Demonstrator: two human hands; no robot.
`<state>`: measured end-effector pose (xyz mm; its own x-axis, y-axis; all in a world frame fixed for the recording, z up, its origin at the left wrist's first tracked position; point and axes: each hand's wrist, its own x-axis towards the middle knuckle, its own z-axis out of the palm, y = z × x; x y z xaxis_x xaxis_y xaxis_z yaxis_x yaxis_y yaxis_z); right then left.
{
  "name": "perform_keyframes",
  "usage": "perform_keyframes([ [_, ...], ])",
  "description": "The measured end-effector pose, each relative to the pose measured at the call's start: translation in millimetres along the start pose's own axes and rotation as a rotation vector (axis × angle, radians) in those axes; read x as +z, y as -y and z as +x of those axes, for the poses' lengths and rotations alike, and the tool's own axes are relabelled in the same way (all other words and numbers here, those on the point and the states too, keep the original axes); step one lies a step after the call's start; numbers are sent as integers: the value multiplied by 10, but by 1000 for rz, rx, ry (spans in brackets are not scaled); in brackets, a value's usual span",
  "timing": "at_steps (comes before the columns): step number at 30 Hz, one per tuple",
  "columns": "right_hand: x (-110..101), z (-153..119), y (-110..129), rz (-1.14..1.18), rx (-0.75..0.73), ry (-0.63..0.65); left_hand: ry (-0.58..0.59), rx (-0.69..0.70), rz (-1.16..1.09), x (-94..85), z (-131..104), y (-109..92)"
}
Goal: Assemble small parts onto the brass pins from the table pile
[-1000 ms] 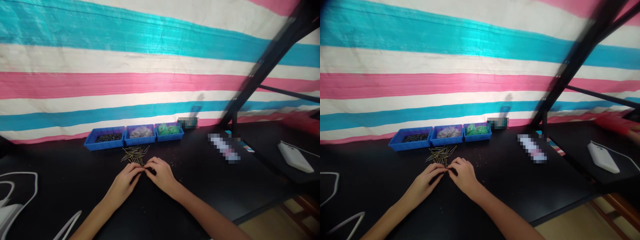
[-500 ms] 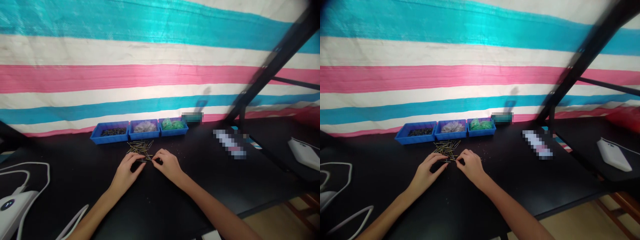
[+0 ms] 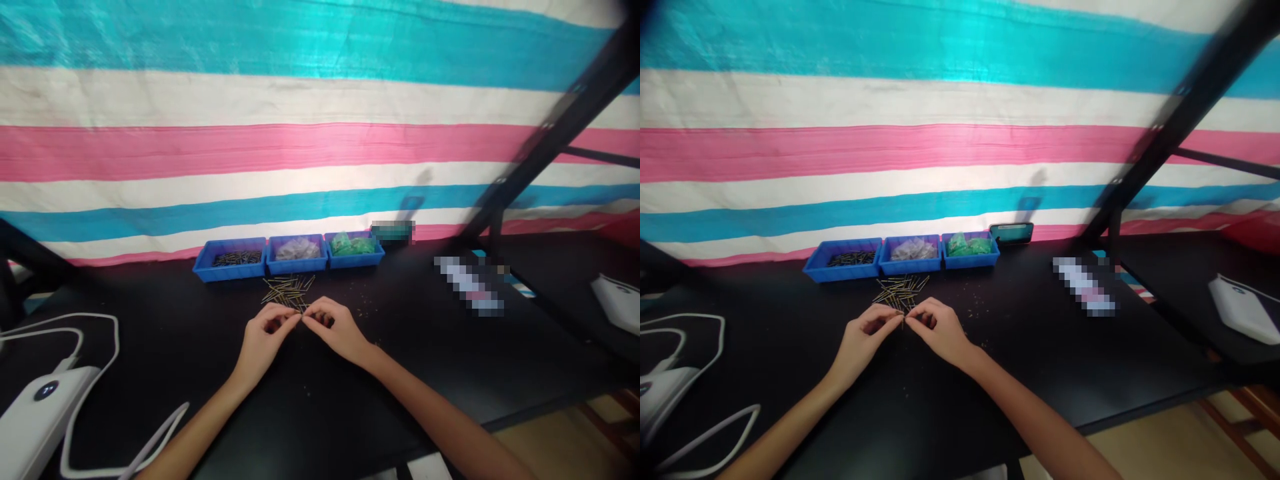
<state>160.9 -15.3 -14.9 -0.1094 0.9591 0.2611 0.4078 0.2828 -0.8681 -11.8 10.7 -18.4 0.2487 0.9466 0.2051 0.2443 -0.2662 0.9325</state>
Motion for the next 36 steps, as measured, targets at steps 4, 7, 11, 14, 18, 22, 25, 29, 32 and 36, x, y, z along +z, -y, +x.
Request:
perform_keyframes([
  [4,43,-17,-43,-28,-31,32,45,7,24,34,-14,-17],
  [7,39,-24,-45,-51,-60,39,49,19,45,34,-17,-44],
  [11,-32,-1,-4,-55,-86,2,24,20,43,-4,6,-62],
  [14,-75,22,18,-11,-103,-47,32,18,37,-32,29,-64],
  [18,-68,26,39,78,-101,-98,104,42,55,-33,28,-72],
  [22,-38,6,83,124,-98,-52,237,121,130,-26,0,-93],
  [25,-43,4,102,124,-98,-57,229,177,169,-66,19,-121],
  [29,-76,23,70,92,-82,-125,88,189,198,-205,157,-128],
  [32,-90,29,40,56,-65,-132,-133,161,277,-368,333,-98],
  [36,-90,21,29,27,-71,-116,-452,76,395,-641,593,-44],
])
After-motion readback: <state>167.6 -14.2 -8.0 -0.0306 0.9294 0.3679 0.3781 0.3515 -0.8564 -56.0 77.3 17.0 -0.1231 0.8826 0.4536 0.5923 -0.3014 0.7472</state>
